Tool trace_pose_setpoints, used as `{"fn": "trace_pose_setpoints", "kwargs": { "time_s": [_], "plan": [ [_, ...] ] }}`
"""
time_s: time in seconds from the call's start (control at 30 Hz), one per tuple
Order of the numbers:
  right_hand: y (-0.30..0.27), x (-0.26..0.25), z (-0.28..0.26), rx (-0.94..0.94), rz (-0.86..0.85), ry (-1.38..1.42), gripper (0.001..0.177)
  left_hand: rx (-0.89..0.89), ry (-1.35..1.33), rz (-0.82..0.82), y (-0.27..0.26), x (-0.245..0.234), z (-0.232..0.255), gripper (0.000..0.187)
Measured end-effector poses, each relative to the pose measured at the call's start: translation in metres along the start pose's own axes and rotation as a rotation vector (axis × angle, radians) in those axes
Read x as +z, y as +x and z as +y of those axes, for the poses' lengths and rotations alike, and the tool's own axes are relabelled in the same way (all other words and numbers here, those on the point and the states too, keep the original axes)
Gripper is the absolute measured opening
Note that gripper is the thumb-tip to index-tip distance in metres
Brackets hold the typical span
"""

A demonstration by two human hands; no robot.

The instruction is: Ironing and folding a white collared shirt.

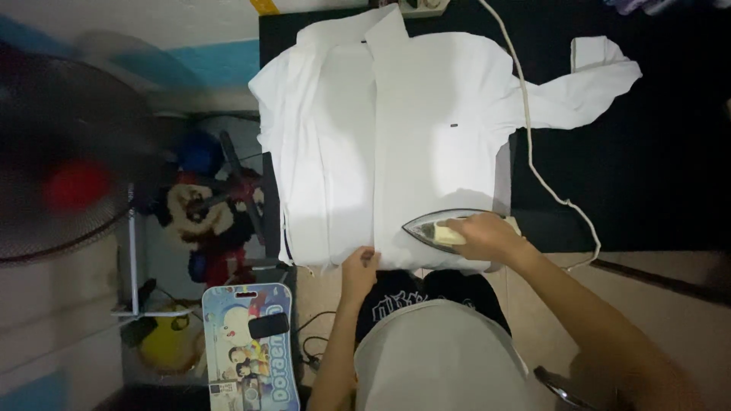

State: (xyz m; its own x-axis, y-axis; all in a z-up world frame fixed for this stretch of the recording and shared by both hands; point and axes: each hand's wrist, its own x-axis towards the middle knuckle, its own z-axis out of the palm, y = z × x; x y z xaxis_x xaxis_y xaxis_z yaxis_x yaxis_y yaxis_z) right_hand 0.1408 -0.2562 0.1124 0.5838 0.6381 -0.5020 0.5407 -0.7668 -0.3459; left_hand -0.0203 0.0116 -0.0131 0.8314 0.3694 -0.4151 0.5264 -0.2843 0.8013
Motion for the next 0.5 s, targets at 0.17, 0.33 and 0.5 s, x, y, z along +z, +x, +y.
{"fn": "trace_pose_setpoints", "kwargs": {
  "time_s": [0.17,0.33,0.5],
  "plan": [
    [0.027,-0.006,-0.028,0.063,-0.137,0.037,0.057,-0.163,-0.127,-0.227,-0.017,-0.006,-0.008,0.029],
    [0.049,0.009,-0.052,-0.117,-0.063,0.082,0.057,-0.098,-0.096,-0.266,-0.022,0.012,-0.06,0.025],
    [0.041,-0.005,-0.067,-0.06,-0.099,0.024,0.063,-0.053,-0.01,-0.243,-0.021,0.018,-0.065,0.03]
  ]
}}
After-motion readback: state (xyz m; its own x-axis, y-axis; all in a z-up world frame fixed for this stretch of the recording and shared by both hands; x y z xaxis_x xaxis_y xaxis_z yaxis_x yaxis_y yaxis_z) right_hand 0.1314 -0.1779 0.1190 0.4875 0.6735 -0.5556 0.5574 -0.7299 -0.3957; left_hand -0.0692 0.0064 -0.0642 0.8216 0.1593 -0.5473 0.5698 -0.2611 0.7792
